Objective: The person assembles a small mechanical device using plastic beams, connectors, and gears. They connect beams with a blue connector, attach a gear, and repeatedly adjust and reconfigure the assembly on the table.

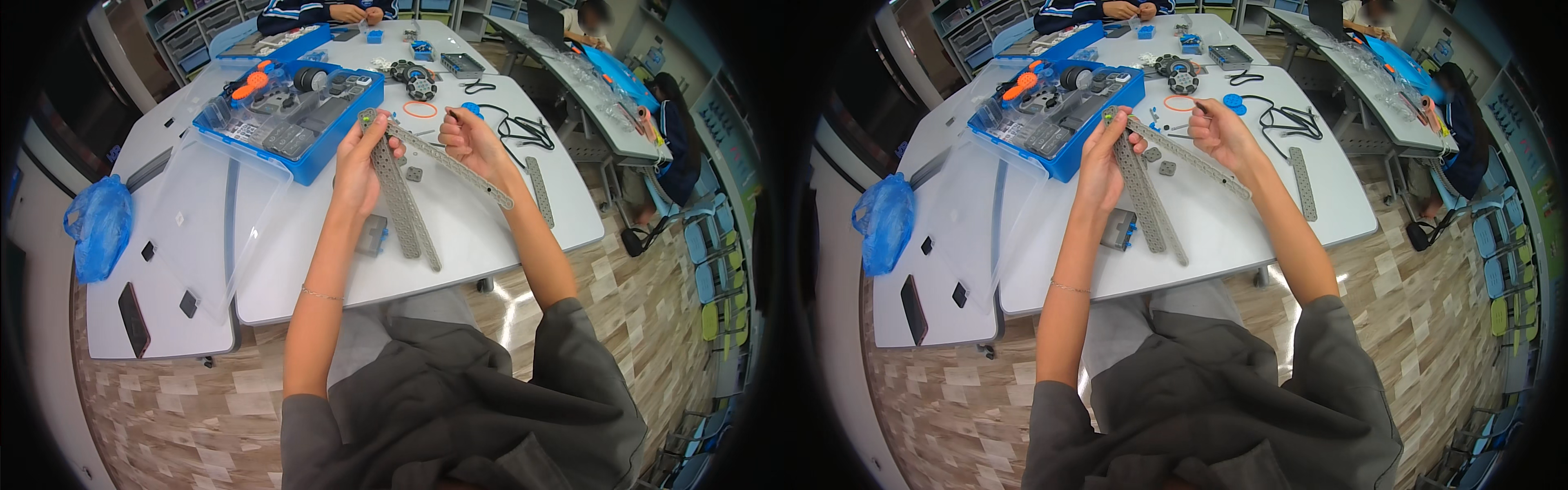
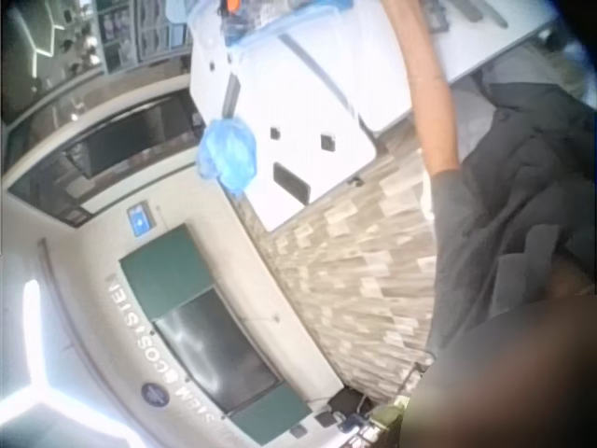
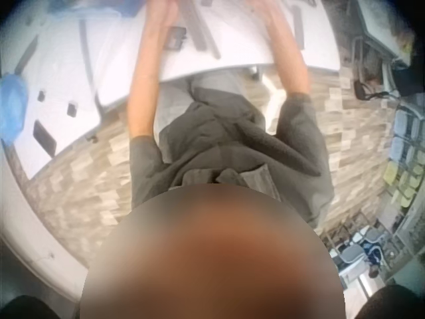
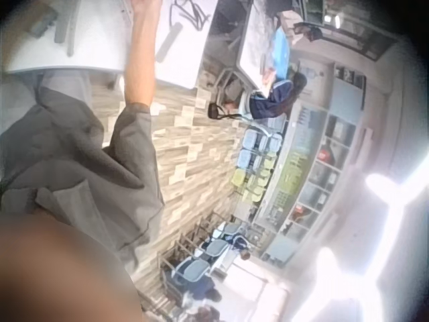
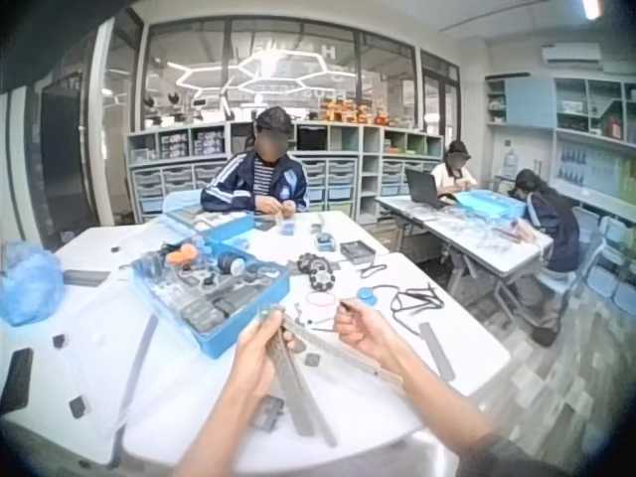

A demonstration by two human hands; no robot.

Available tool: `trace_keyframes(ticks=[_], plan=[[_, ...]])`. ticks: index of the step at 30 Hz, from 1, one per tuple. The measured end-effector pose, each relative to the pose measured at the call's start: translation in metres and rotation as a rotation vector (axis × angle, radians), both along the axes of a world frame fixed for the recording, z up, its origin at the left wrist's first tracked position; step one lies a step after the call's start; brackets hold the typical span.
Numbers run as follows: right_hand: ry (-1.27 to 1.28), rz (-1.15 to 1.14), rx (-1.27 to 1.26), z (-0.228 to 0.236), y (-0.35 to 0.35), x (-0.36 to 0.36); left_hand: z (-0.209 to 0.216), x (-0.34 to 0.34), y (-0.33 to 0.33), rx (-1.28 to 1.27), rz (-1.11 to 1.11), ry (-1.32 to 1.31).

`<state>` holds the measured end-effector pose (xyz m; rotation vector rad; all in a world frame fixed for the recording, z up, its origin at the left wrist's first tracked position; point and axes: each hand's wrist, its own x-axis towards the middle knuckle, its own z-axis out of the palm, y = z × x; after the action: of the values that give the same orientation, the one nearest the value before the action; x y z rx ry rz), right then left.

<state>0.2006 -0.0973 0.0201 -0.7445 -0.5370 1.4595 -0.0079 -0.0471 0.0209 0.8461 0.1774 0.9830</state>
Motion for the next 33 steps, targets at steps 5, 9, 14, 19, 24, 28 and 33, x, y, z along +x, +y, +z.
trace_keyframes(ticks=[5,9,14,19,24,28,33], plan=[[-0.005,0.03,0.004,0.007,-0.004,0.003,-0.005,-0.001,0.007,-0.053,0.072,0.001],[-0.458,0.026,0.148,0.019,-0.014,0.011,-0.01,-0.002,0.014,-0.062,0.217,-0.03],[-1.169,-0.231,0.272,0.025,-0.046,0.004,-0.014,-0.002,0.017,-0.062,0.426,0.034],[-1.351,-0.072,0.198,0.025,-0.056,-0.009,-0.014,0.001,0.015,-0.005,0.505,0.053],[-1.092,0.031,0.156,0.024,-0.055,-0.009,-0.013,0.0,0.014,0.009,0.516,0.051],[-1.041,0.038,0.158,0.021,-0.052,-0.009,-0.012,-0.001,0.015,0.027,0.514,0.047],[-0.992,0.034,0.153,0.016,-0.05,-0.008,-0.01,-0.002,0.014,0.03,0.52,0.049]])
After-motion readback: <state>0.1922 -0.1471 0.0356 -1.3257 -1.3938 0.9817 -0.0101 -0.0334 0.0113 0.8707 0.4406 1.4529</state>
